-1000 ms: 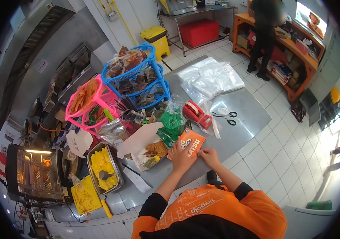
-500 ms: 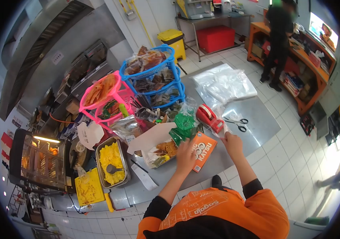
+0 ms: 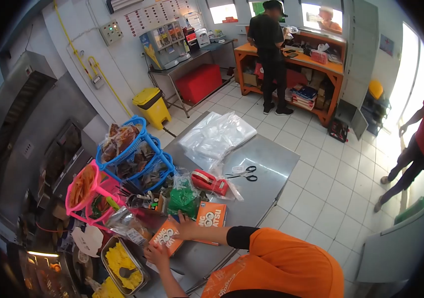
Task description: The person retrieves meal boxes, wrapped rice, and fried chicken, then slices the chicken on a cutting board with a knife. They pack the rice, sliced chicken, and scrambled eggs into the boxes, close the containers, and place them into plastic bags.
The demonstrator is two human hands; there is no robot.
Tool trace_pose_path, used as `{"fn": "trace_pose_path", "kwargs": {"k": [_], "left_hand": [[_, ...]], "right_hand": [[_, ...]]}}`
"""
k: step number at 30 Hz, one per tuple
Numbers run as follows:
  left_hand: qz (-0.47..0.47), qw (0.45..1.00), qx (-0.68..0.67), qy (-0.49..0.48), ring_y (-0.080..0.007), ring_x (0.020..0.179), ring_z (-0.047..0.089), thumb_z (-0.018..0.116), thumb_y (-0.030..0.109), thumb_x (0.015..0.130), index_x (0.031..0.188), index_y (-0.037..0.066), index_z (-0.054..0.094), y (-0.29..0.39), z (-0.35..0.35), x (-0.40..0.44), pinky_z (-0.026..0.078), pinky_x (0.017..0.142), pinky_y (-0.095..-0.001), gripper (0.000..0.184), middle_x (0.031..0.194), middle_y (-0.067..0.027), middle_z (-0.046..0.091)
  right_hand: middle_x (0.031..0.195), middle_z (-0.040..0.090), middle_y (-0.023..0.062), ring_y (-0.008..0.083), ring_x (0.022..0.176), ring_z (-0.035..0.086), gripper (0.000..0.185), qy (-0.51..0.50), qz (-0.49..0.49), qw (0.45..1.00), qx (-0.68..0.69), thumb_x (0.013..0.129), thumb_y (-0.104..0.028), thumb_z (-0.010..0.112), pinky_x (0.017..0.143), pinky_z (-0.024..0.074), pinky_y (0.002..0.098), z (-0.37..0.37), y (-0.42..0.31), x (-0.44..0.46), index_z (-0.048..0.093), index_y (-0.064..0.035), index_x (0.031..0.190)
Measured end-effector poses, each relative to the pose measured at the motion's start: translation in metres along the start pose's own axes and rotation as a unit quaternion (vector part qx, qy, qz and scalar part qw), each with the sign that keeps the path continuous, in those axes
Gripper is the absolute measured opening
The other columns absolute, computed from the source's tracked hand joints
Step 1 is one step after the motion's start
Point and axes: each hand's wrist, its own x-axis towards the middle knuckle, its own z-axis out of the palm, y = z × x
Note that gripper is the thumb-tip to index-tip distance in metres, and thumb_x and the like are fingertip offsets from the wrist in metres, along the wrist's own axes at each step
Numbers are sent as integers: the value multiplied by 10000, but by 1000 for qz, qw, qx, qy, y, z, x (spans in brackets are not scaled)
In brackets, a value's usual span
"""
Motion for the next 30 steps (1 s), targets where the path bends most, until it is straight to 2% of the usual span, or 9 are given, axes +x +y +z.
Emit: {"fn": "trace_pose_path", "kwargs": {"k": [4,6,8,11,16,20,24,27,30], "left_hand": [[-74,934,-338,90,-312,1105,538,605,256,928,1477,54,223,8,26,-5,426,937,-399,698,1333,-161,511],[-236,767,-586,-116,-249,1180,530,610,260,933,1448,28,307,50,-50,-4,402,1006,-349,641,1350,-139,506],[-185,642,-719,-192,-237,1196,534,610,281,935,1432,27,349,0,-27,11,399,1012,-328,616,1356,-142,506],[-275,628,-666,-294,-260,1134,568,511,441,968,1371,28,436,-21,-62,23,416,986,-343,583,1298,-138,549],[-278,595,-655,-375,-271,1017,599,473,493,962,1246,32,525,-49,-64,36,427,928,-412,543,1142,-130,626],[-68,874,-360,-319,-323,999,603,422,401,977,1197,-4,526,-38,-39,16,448,866,-432,472,1091,-178,633],[-154,926,-218,-268,-492,1080,533,366,319,992,1202,-29,474,-12,-19,2,418,902,-501,421,1119,-322,588],[-191,935,-238,-183,-507,1231,425,390,375,987,1356,-39,322,56,-57,-22,350,1005,-545,559,1280,-374,470],[44,988,145,-15,-477,1377,251,463,436,961,1453,-39,199,41,-39,-24,299,1063,-552,734,1465,-346,257]], "right_hand": [[1314,456,381,390,1249,488,1042,-90,-12,967,237,802,-568,655,1012,418,440,43,16,37,183,125,1420],[1271,510,363,398,1197,534,1060,-195,4,938,288,799,-544,665,999,427,440,10,23,54,175,189,1388],[1205,585,303,377,1119,590,926,-193,-67,919,337,789,-577,653,981,436,424,-18,20,52,387,119,1339],[1281,571,194,329,1201,533,712,-259,1,908,330,840,-618,582,1019,397,386,-22,28,71,605,-18,1222],[1524,327,145,300,1411,281,809,-416,-56,774,474,934,-560,479,1134,203,468,-17,34,92,209,-58,1508],[1556,281,119,347,1422,265,800,-361,-60,900,235,972,-523,381,1123,55,612,-40,12,61,17,-96,1542],[1590,181,124,296,1448,233,630,-294,-33,954,-46,1003,-390,327,1072,-75,709,-55,-19,19,76,-212,1552],[1592,158,137,370,1463,124,718,-152,-71,981,-92,954,-568,377,1103,-43,673,6,-3,20,111,-260,1546],[1602,73,136,396,1468,24,724,-52,-267,954,-123,911,-642,428,1127,-2,642,1,22,27,207,-324,1523]]}}
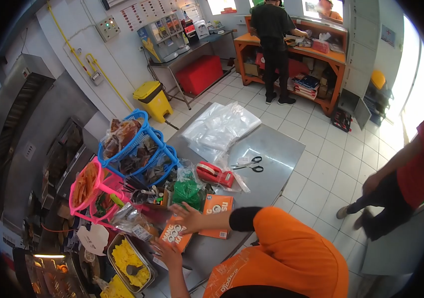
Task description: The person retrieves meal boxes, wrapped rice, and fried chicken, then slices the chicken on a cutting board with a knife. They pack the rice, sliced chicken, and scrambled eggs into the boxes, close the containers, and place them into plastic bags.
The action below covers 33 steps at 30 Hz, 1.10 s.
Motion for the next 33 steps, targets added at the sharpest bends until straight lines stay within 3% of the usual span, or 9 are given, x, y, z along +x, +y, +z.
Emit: {"fn": "trace_pose_path", "kwargs": {"k": [1,4,12,15,22,26,29,31,33], "left_hand": [[49,997,-46,-45,-478,1394,194,495,460,942,1468,-35,167,-3,-10,0,279,1074,-560,793,1491,-327,196],[158,963,-170,-135,-490,1421,88,588,512,883,1500,-18,113,-12,-40,19,240,1095,-578,942,1542,-292,81],[197,939,-216,-181,-540,1382,97,701,464,820,1535,265,194,-27,-16,25,227,1108,-570,899,1550,-262,56],[253,876,-325,-252,-537,1397,43,732,497,778,1531,328,184,-55,-2,36,175,1127,-566,947,1559,-246,45],[160,947,-113,-255,-457,1380,177,799,575,619,1543,262,132,4,-49,40,148,1118,-591,1182,1522,-245,157],[188,946,-235,-118,-438,1315,308,811,482,625,1506,263,284,8,-32,47,199,1090,-584,1050,1423,-242,318],[132,961,-232,-67,-432,1299,332,822,449,622,1459,277,397,15,-24,33,223,1078,-566,955,1407,-239,336],[86,962,-252,-61,-431,1284,348,828,419,624,1423,283,461,14,-34,23,237,1068,-560,890,1393,-237,354],[41,951,-303,-49,-430,1272,361,833,390,621,1429,280,454,11,-42,17,247,1061,-554,899,1382,-238,368]], "right_hand": [[1609,28,136,396,1470,-15,725,29,-96,995,-11,893,-660,452,1135,11,631,-4,9,-4,250,-343,1513],[1609,-39,123,374,1473,-51,669,-120,-180,976,29,870,-672,483,1144,65,614,-37,22,-4,360,-385,1461],[1600,39,145,375,1471,-10,582,-261,-151,921,245,904,-629,462,1132,123,613,-40,34,6,444,-347,1413],[1597,54,149,376,1470,7,571,-276,-132,916,260,908,-624,460,1131,135,610,-33,32,10,461,-337,1401],[1591,91,157,379,1466,45,548,-246,-96,929,259,917,-610,457,1126,162,601,-10,18,13,501,-313,1375],[1587,111,161,381,1465,67,537,-112,-89,957,253,922,-603,455,1124,177,596,-15,26,9,524,-299,1360],[1415,428,137,336,1297,402,258,250,-169,918,257,909,-297,624,1051,332,486,-42,67,-24,658,-155,1122],[1215,556,117,298,1169,509,199,384,-99,887,236,882,-141,646,1005,397,402,-75,104,-70,667,-106,1077],[1150,558,130,298,1105,529,180,416,149,853,277,878,-101,634,972,414,383,-111,128,-120,648,-73,1054]]}}
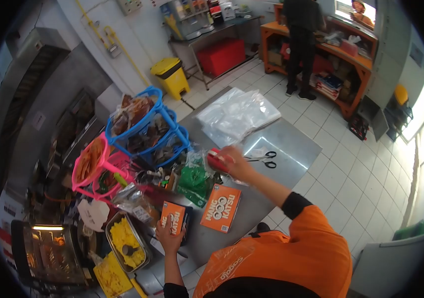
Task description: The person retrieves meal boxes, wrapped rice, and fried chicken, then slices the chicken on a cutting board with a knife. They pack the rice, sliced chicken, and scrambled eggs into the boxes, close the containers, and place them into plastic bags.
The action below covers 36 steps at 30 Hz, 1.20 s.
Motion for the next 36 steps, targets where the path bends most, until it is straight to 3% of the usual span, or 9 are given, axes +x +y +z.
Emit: {"fn": "trace_pose_path", "kwargs": {"k": [3,10,14,18,21,24,27,33,36], "left_hand": [[31,997,-16,73,-421,1245,388,837,346,618,1391,256,505,36,-18,14,290,1025,-538,846,1354,-240,394],[109,992,57,-14,-397,1140,431,794,450,647,1320,283,570,187,7,14,297,977,-516,728,1290,-212,426],[56,997,52,-33,-373,1192,382,795,416,663,1280,214,594,209,17,11,272,979,-514,680,1329,-161,385],[51,997,65,7,-368,1215,382,801,408,654,1293,220,570,215,30,15,276,984,-514,706,1333,-161,394],[47,997,55,10,-356,1237,380,804,388,645,1293,221,564,220,34,21,273,987,-512,711,1338,-156,398],[34,999,39,4,-356,1223,392,796,390,637,1290,233,568,220,36,22,273,976,-508,710,1332,-170,403],[38,999,37,13,-360,1196,408,793,397,626,1281,246,579,218,37,22,274,964,-504,706,1321,-183,410],[35,999,15,22,-332,1257,400,830,320,608,1232,224,622,223,37,22,268,1000,-495,665,1372,-154,421],[61,998,9,30,-332,1266,399,829,311,614,1222,237,637,220,36,22,267,1004,-483,642,1396,-149,417]], "right_hand": [[1124,569,153,319,976,563,179,179,90,967,-159,902,-155,604,913,441,416,-48,56,-9,655,-102,1065],[1031,546,172,317,901,597,386,-191,371,908,45,849,-400,668,820,485,399,-32,69,-9,639,-87,1072],[1070,510,199,352,965,574,356,1,280,959,-35,845,-376,678,832,488,435,-18,68,-24,633,-131,1100],[1076,471,185,284,964,541,329,-158,272,947,-59,853,-396,688,874,465,374,-19,64,-31,682,-108,1014],[1117,462,148,249,973,538,324,-154,390,906,61,842,-387,704,848,491,370,-16,60,-23,697,-102,997],[1225,431,97,221,1064,535,304,-135,373,906,148,865,-357,691,801,539,350,-16,93,-45,713,-78,982],[1306,439,92,205,1158,530,275,-50,352,835,419,875,-305,700,773,563,332,-34,69,-69,715,-34,921],[1348,384,77,223,1156,523,191,4,366,890,271,860,-204,720,821,573,330,-6,98,-96,703,-16,887],[1343,350,73,187,978,591,122,34,301,935,183,882,-144,685,718,559,297,-3,101,-110,700,-31,839]]}}
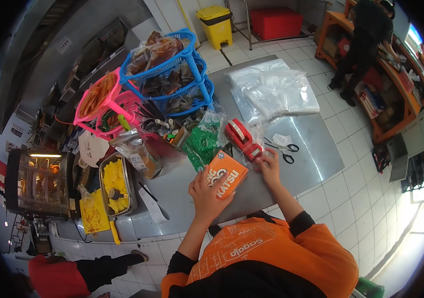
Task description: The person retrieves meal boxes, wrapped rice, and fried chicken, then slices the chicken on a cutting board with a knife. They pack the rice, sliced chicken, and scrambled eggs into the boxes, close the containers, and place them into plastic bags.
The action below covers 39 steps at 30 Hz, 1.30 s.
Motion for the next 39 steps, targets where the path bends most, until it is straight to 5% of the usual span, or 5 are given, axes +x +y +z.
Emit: {"fn": "trace_pose_path", "kwargs": {"k": [3,15,28,32,39], "left_hand": [[-2,1000,-4,-1,-329,1274,390,819,334,620,1223,275,644,-2,0,3,258,1004,-479,630,1416,-140,403],[-18,999,-20,-35,-341,1267,360,792,448,645,1210,289,637,-5,-1,3,239,990,-515,607,1387,-151,394],[-41,999,23,20,-397,1170,389,791,481,654,1129,172,564,1,25,11,276,985,-561,611,1299,-203,417],[-47,998,26,23,-396,1171,397,790,457,656,1126,171,575,4,23,11,279,986,-549,590,1296,-202,422],[-82,996,17,12,-374,1192,397,814,442,619,1094,185,609,9,16,17,293,992,-523,578,1299,-175,425]], "right_hand": [[1175,484,71,135,778,551,108,43,-199,960,-191,864,-142,706,632,462,248,-5,-23,-32,708,-40,829],[676,626,50,155,647,595,286,-234,87,960,-125,820,-315,751,578,455,313,27,-62,-66,717,-31,824],[757,666,99,147,709,626,247,-89,-102,953,-273,904,-181,498,656,479,305,-52,-99,178,693,-33,936],[1128,613,207,390,1103,557,304,-65,-126,699,-701,884,-136,501,926,479,450,-99,-19,327,659,-89,1139],[1299,492,119,316,1169,502,359,96,-60,726,-678,904,-184,472,885,476,435,-59,-23,347,583,-151,1244]]}}
